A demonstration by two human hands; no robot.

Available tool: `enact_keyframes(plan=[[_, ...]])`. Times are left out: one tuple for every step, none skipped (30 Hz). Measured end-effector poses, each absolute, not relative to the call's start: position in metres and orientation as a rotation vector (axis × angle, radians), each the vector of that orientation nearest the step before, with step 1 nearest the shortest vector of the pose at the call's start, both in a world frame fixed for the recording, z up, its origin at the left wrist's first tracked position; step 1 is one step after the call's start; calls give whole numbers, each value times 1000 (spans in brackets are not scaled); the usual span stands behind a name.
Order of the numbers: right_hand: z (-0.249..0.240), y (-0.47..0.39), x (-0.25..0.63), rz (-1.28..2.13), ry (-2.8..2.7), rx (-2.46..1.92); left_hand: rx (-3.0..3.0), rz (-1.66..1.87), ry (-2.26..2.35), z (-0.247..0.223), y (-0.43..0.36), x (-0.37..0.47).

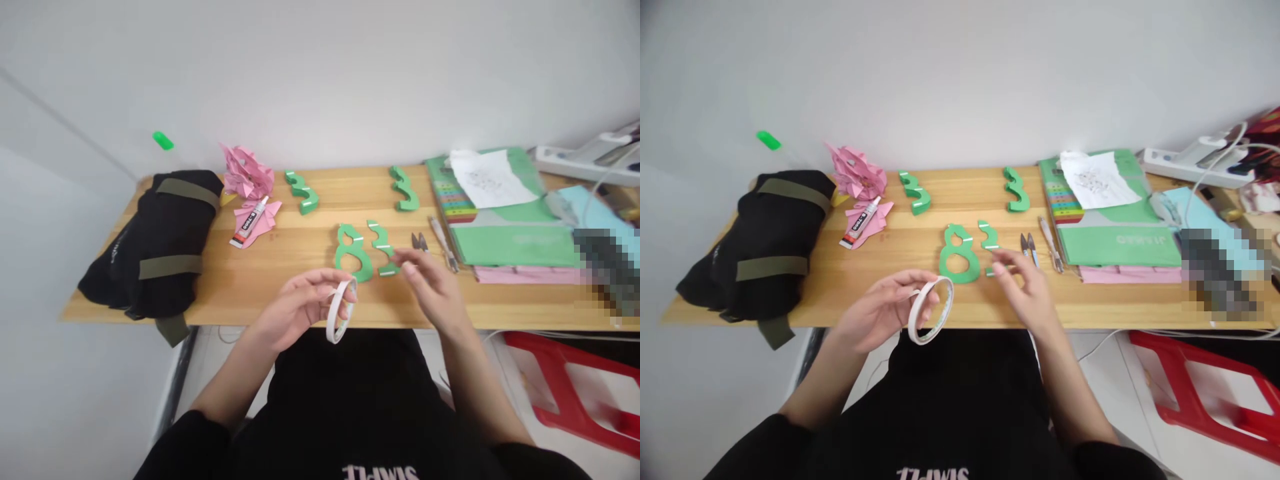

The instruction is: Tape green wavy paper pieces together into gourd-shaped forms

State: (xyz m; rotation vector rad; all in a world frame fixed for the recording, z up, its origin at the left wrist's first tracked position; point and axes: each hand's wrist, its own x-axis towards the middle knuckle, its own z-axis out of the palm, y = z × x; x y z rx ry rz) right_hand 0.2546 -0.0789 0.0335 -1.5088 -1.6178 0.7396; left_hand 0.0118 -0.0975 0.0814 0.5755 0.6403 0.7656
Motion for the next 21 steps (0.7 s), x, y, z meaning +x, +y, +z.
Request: enact_keyframes(plan=[[32, -73, 263, 576, -1576, -1714, 563, 789, 639, 82, -95, 12], [31, -67, 270, 438, -1573, -1915, 556, 812, 634, 83, -93, 12], [32, -62, 275, 336, -1597, -2089, 551, 831, 627, 84, -90, 13], [33, -58, 277, 276, -1655, -2231, 543, 849, 621, 85, -87, 14], [35, -54, 277, 258, -1733, -2335, 532, 863, 615, 87, -83, 15], [38, -52, 274, 261, -1802, -2411, 518, 874, 608, 89, -80, 17], [40, -51, 271, 280, -1853, -2475, 506, 882, 598, 91, -77, 19], [42, -50, 268, 302, -1870, -2530, 498, 894, 586, 93, -74, 21], [43, -49, 265, 325, -1862, -2574, 495, 907, 574, 96, -72, 23], [44, -47, 264, 354, -1835, -2600, 496, 922, 563, 98, -70, 24], [44, -46, 264, 385, -1799, -2606, 502, 937, 553, 100, -68, 26], [44, -45, 266, 415, -1765, -2595, 509, 956, 544, 102, -67, 27], [43, -44, 269, 440, -1739, -2575, 520, 977, 537, 104, -67, 28], [43, -44, 272, 458, -1731, -2561, 537, 999, 531, 105, -67, 29], [43, -45, 276, 497, -1710, -2534, 556, 1018, 525, 106, -67, 29], [45, -48, 279, 571, -1656, -2472, 579, 1034, 519, 107, -67, 29], [47, -53, 282, 676, -1575, -2368, 602, 1048, 515, 108, -67, 30], [51, -59, 282, 804, -1456, -2213, 624, 1057, 513, 108, -67, 30], [57, -67, 282, 932, -1306, -2017, 643, 1062, 511, 108, -67, 30], [64, -76, 280, 1039, -1197, -1823, 661, 1066, 509, 108, -66, 30], [71, -86, 278, 1117, -1131, -1679, 681, 1071, 508, 107, -66, 31]])
